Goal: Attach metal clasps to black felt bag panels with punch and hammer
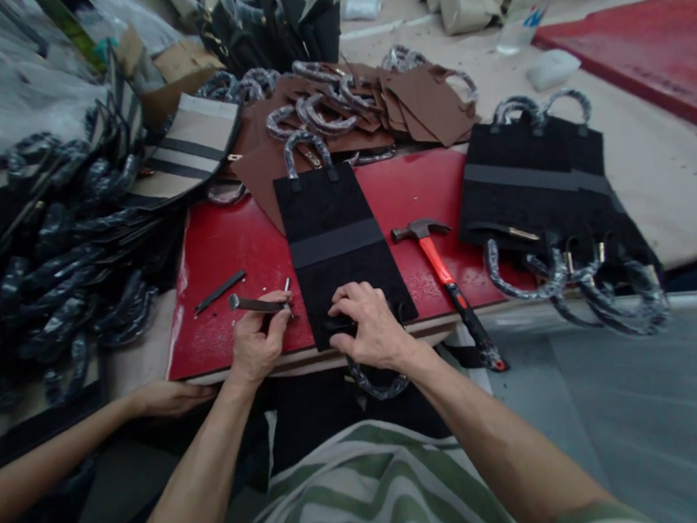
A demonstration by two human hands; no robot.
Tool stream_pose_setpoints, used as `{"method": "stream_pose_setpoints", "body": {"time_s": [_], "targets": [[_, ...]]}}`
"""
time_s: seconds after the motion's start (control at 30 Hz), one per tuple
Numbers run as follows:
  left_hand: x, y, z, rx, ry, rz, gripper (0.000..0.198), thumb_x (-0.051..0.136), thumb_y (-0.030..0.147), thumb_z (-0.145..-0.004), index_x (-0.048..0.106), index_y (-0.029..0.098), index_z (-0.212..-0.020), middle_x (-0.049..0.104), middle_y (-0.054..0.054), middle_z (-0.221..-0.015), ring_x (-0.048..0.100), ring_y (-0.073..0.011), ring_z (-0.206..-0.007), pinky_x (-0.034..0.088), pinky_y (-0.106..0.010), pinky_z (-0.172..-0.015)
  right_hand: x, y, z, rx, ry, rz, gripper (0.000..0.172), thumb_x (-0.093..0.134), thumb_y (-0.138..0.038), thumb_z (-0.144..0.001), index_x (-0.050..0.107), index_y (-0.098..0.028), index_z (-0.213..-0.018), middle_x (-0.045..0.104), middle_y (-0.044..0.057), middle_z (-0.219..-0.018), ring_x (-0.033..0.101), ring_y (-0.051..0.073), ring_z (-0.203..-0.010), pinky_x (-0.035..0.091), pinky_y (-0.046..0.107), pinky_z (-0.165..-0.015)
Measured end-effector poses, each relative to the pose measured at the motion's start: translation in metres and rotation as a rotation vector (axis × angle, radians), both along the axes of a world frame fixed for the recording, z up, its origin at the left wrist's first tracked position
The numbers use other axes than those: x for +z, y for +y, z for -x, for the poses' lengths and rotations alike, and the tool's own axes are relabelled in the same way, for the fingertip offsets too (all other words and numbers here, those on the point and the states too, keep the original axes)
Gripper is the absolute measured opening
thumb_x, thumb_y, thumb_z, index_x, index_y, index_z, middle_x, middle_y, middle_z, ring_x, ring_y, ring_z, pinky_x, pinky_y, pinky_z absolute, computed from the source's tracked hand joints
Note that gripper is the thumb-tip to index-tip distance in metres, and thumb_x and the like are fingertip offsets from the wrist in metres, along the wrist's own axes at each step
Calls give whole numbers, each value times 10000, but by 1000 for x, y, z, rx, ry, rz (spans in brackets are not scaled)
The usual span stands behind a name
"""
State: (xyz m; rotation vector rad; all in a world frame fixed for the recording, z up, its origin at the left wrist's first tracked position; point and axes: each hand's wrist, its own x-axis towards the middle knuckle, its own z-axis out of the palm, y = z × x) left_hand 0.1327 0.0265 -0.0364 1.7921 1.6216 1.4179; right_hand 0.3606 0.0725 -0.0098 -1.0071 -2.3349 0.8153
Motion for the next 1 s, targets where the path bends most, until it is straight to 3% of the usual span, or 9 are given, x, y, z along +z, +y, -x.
{"method": "stream_pose_setpoints", "body": {"time_s": [0.1,0.37,0.53,0.7,0.83,1.0], "targets": [[1,0,1,-6,0,7,200,591,222,-903,646,166,-1087,705,-93,-1099,666,-206,-1073,540,-380,-982,-1,0,-1,-37,-3,-22,164,670,-144,-780,651,-184,-938,588,65,-1131,493,243,-1038,334,379,-851],[1,0,4,-5,5,35,186,594,246,-912,658,162,-1065,712,-103,-1091,673,-220,-1064,544,-424,-990,0,1,2,-59,-29,-50,162,672,-98,-770,656,-173,-913,595,58,-1075,484,237,-998,325,378,-824],[14,-5,-5,10,-120,68,173,627,243,-909,672,166,-1057,716,-107,-1112,684,-226,-1062,540,-434,-1000,0,2,-1,-32,-34,-54,198,662,-92,-763,658,-164,-947,593,63,-1077,473,235,-983,320,377,-811],[26,-14,-34,-152,-131,75,167,608,202,-920,661,173,-1076,709,-112,-1154,676,-232,-1095,547,-426,-989,0,2,-2,-44,-33,-68,202,633,-93,-779,645,-157,-970,592,74,-1093,463,238,-992,315,374,-813],[15,-18,-46,-179,-103,55,185,607,176,-914,642,175,-1096,700,-113,-1178,661,-234,-1131,527,-441,-1020,0,1,-3,-35,-36,-72,170,636,-118,-803,645,-158,-968,591,72,-1102,461,234,-990,315,374,-809],[2,-20,-43,-100,-89,100,172,567,215,-944,637,171,-1094,696,-121,-1185,657,-236,-1138,531,-451,-1016,-1,1,-3,-41,-33,-75,196,638,-109,-792,644,-166,-979,592,69,-1104,465,239,-999,321,378,-815]]}}
